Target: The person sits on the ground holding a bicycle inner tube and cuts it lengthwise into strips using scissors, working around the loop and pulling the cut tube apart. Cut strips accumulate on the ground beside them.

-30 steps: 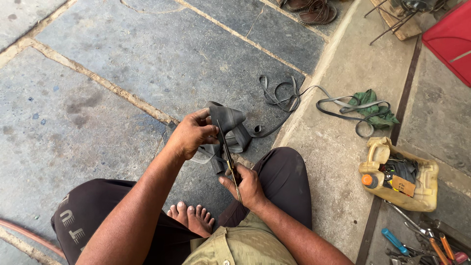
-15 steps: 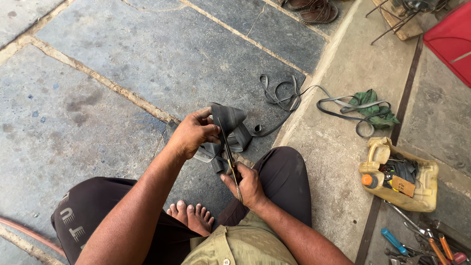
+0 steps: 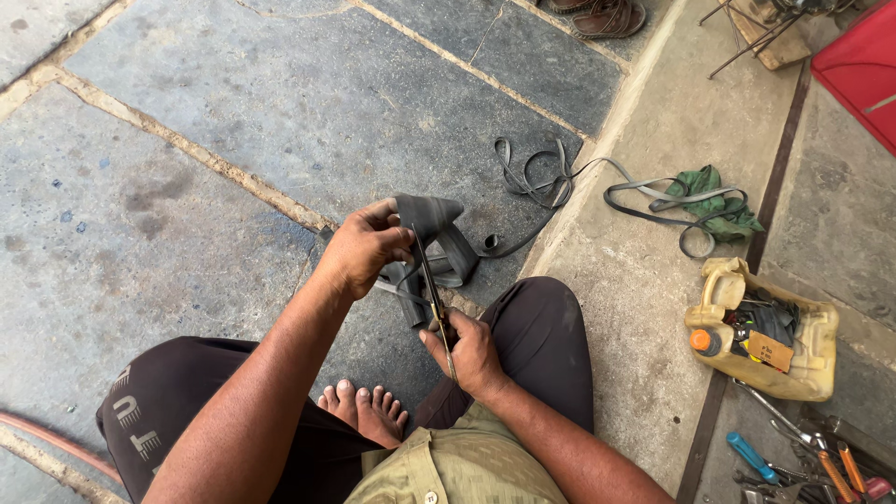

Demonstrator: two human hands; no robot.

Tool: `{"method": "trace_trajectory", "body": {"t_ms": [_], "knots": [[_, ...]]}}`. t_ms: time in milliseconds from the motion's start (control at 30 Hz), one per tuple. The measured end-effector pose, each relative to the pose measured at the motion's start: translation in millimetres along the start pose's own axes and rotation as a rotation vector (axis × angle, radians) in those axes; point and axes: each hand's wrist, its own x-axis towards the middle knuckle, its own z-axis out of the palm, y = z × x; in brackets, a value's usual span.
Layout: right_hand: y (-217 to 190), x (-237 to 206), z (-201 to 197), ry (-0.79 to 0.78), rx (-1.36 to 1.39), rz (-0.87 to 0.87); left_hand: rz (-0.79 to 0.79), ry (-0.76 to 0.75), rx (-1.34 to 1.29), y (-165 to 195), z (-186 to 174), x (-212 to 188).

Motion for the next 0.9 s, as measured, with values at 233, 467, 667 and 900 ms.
{"method": "trace_trajectory", "body": {"t_ms": [233, 467, 667, 900], "knots": [[1, 1, -2, 0.009, -0.029, 0.066, -0.070, -0.045, 0.059, -5, 10, -2], [6, 1, 0, 0.005, -0.076, 0.048, -0.064, 0.032, 0.040, -1, 6, -3], [6, 1, 1, -0.002, -0.017, 0.000, 0.014, 0.018, -0.072, 5, -1, 0], [2, -1, -3, -0.014, -0.027, 0.066, -0.080, -0.047, -0.009, -3, 8, -3]]}}
